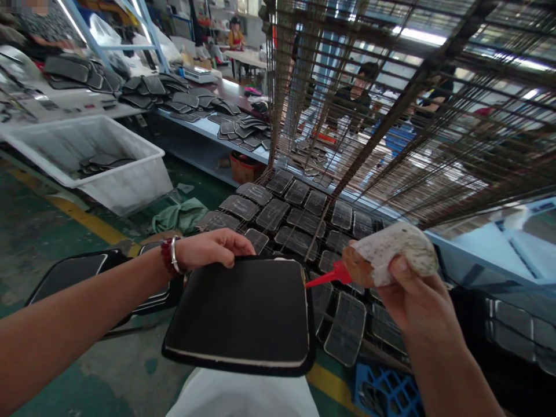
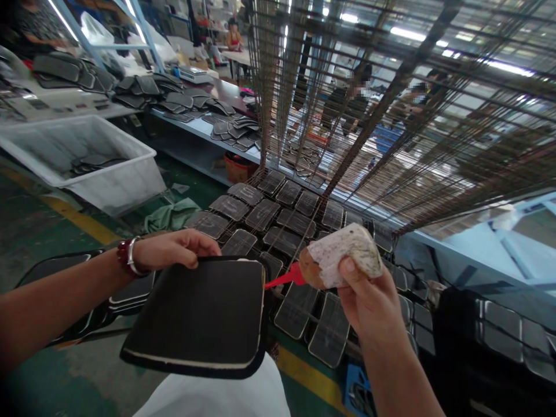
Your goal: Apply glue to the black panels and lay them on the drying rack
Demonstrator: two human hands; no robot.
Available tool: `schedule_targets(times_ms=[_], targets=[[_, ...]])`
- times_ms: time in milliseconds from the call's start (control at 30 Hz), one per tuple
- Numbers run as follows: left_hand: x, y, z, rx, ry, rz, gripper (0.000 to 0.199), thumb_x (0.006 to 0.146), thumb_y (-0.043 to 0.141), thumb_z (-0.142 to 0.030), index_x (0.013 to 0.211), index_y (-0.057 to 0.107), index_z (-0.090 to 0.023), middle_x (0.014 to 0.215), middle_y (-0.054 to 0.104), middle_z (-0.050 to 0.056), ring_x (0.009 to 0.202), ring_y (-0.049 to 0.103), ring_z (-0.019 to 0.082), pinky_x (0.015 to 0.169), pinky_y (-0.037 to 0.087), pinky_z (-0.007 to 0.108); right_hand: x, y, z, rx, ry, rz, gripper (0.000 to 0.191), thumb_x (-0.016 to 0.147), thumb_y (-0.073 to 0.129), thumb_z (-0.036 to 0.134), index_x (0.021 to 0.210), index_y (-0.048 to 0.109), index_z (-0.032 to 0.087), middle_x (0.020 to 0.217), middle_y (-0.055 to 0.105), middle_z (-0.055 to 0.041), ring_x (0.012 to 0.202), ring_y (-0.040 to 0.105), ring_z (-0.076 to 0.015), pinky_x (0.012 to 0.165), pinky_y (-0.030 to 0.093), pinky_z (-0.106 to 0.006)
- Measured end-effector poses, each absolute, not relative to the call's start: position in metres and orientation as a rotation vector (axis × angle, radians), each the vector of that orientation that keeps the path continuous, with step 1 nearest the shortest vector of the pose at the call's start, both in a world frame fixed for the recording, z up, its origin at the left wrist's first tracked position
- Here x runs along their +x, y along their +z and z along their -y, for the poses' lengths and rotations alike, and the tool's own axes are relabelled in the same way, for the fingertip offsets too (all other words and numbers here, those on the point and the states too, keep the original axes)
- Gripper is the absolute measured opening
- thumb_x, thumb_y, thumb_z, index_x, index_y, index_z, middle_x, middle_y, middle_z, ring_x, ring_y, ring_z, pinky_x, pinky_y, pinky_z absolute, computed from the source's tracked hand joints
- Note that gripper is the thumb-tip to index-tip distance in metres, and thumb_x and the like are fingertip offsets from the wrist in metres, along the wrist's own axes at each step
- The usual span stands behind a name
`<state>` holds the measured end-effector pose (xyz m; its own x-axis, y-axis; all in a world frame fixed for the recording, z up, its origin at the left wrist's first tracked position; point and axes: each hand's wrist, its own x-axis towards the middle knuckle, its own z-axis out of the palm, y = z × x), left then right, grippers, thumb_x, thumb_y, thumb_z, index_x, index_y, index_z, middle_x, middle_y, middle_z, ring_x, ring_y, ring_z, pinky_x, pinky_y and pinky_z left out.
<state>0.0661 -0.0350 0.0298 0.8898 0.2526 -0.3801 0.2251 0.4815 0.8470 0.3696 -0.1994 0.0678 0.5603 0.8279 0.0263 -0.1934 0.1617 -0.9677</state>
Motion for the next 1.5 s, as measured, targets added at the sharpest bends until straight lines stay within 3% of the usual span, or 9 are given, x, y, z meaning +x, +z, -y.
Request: schedule_targets(times_ms=[333, 700, 933, 1167, 1500], targets=[[0.064, 0.028, 0.03, 1.062, 0.048, -0.545, 0.036, 0.057, 0.06, -0.006, 0.089, 0.074, -0.015, 0.088, 0.075, 0.008, 0.069, 0.069, 0.019, 0.062, 0.052, 0.023, 0.36, 0.071, 0.215, -1.123, 0.884, 0.68, 0.04, 0.073, 0.078, 0.032, 0.11, 0.066, 0.027, 0.098, 0.074, -0.0074, 0.088, 0.071, -0.0242, 0.079, 0.059, -0.036], [0.063, 0.023, 0.028, 1.036, 0.156, -0.646, 0.037, 0.052, 0.06, -0.006, 0.085, 0.075, -0.014, 0.09, 0.075, 0.011, 0.074, 0.069, 0.023, 0.064, 0.054, 0.027, 0.359, 0.066, 0.233, -1.2, 0.856, 0.634, 0.052, 0.073, 0.076, 0.036, 0.121, 0.059, 0.027, 0.098, 0.073, -0.0114, 0.087, 0.07, -0.0309, 0.086, 0.054, -0.054], [0.061, 0.018, 0.03, 0.957, 0.239, -0.688, 0.035, 0.052, 0.064, -0.006, 0.084, 0.074, -0.014, 0.088, 0.075, 0.01, 0.071, 0.068, 0.022, 0.065, 0.055, 0.029, 0.353, 0.065, 0.231, -1.214, 0.84, 0.55, 0.052, 0.068, 0.079, 0.043, 0.113, 0.063, 0.024, 0.102, 0.072, -0.0117, 0.091, 0.069, -0.0307, 0.082, 0.056, -0.05], [0.061, 0.016, 0.038, 0.834, 0.343, -0.731, 0.036, 0.054, 0.065, -0.002, 0.087, 0.072, -0.014, 0.09, 0.074, 0.01, 0.073, 0.069, 0.021, 0.067, 0.056, 0.031, 0.349, 0.058, 0.223, -1.181, 0.588, 0.403, 0.036, 0.068, 0.082, 0.034, 0.099, 0.069, 0.021, 0.094, 0.07, -0.001, 0.084, 0.066, -0.0124, 0.075, 0.056, -0.021], [0.062, 0.014, 0.05, 0.746, 0.416, -0.733, 0.037, 0.057, 0.067, 0.0, 0.092, 0.068, -0.013, 0.089, 0.073, 0.008, 0.075, 0.069, 0.019, 0.07, 0.056, 0.029, 0.341, 0.047, 0.214, -1.128, 0.454, 0.349, 0.037, 0.072, 0.08, 0.031, 0.104, 0.067, 0.017, 0.097, 0.069, -0.0027, 0.091, 0.065, -0.013, 0.082, 0.055, -0.022]])
